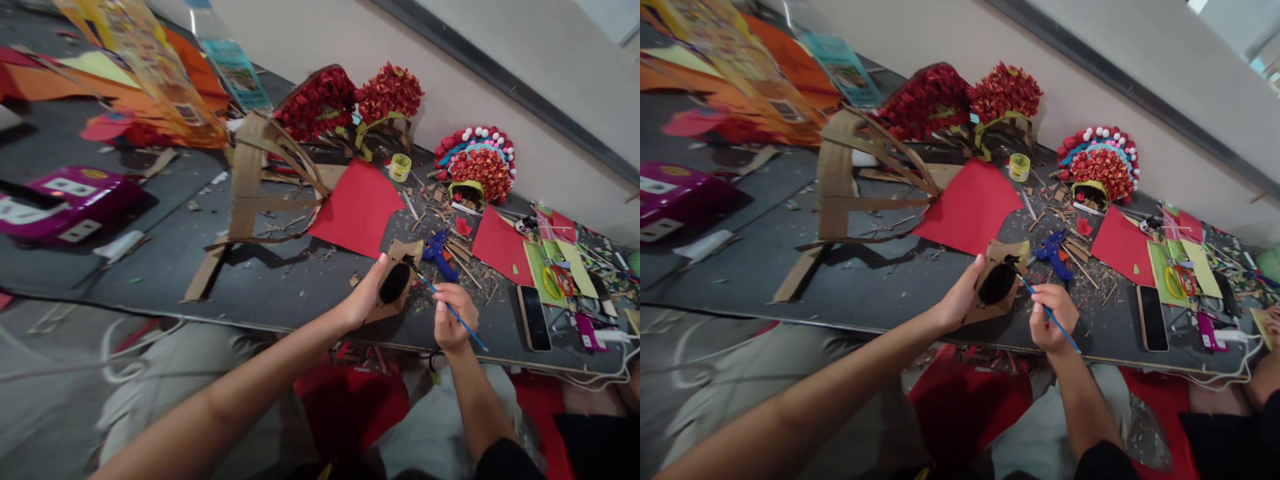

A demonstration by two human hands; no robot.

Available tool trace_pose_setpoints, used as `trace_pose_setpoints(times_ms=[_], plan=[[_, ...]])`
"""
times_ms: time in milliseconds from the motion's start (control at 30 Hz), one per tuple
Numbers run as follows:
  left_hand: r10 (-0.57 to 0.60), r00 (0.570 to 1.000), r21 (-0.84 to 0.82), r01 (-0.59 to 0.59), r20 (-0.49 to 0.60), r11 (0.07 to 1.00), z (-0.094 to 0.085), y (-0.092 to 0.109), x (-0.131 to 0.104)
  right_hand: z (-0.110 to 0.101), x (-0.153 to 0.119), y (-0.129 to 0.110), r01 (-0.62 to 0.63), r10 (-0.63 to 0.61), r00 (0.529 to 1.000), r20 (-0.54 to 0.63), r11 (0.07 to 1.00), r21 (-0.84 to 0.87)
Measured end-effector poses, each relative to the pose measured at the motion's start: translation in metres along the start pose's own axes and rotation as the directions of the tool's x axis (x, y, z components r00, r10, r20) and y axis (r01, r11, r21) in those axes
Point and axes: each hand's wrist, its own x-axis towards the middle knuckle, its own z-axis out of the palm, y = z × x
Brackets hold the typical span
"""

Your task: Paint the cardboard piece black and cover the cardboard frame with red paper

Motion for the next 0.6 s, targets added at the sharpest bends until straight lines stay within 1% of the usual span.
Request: trace_pose_setpoints(times_ms=[233,367,433,600], plan=[[-0.106,0.994,-0.034,0.105,-0.028,0.994,0.0014,0.0007,-0.0016,-0.0010,-0.0014,-0.0004,-0.034,0.034,0.999,0.003,0.999,-0.014],[-0.118,0.992,-0.054,0.115,-0.048,0.992,0.0030,0.0031,-0.0022,-0.0015,-0.0026,0.0013,-0.041,0.041,0.999,0.028,0.999,-0.011],[-0.128,0.990,-0.056,0.125,-0.055,0.991,0.0040,0.0039,-0.0024,-0.0019,-0.0029,0.0019,-0.031,0.031,0.999,0.013,1.000,0.004],[-0.113,0.993,-0.035,0.112,-0.033,0.993,0.0031,0.0026,-0.0020,-0.0026,-0.0033,0.0019,-0.046,0.046,0.999,0.015,0.999,0.000]])
